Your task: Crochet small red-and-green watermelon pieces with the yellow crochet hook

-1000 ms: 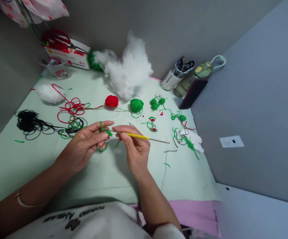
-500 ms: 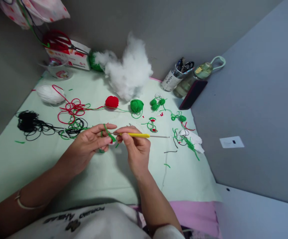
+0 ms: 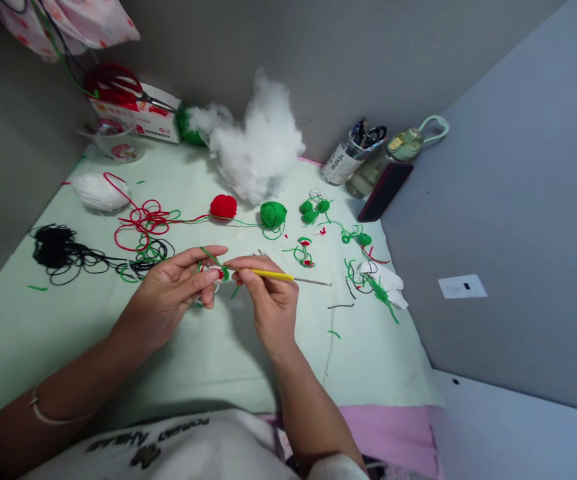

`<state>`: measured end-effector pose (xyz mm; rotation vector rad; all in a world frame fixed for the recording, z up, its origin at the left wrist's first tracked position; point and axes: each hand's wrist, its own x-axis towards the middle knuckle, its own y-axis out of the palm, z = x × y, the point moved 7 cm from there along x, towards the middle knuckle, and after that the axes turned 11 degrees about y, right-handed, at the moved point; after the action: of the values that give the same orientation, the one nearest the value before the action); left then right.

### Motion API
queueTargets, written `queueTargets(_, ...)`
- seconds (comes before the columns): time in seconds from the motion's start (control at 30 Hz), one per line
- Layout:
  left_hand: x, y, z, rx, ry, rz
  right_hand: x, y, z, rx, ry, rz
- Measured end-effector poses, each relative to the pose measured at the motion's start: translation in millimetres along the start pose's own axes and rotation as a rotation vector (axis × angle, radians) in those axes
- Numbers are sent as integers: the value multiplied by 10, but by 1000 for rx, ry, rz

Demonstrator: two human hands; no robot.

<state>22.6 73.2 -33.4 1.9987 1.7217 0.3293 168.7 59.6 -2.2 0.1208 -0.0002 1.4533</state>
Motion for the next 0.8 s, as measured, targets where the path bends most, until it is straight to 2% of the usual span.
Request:
queueTargets(0.17,-10,55,-15,-26,-62,104,22,-1,-75,157,117,20)
queueTargets(0.37,-30,51,-10,-35,-100,106,29,2,-76,208,140,61)
queueTargets(0.5,-44,25,-19,51,-74,91,-18,-7,22,125,27,41)
queueTargets(0.63,-35,-3,-63,107,17,74,-98,3,156,-68,-126,-23)
queueTargets(0.8,-34,-11,-110,180,98,7,-192,79,257,-275,-360,0)
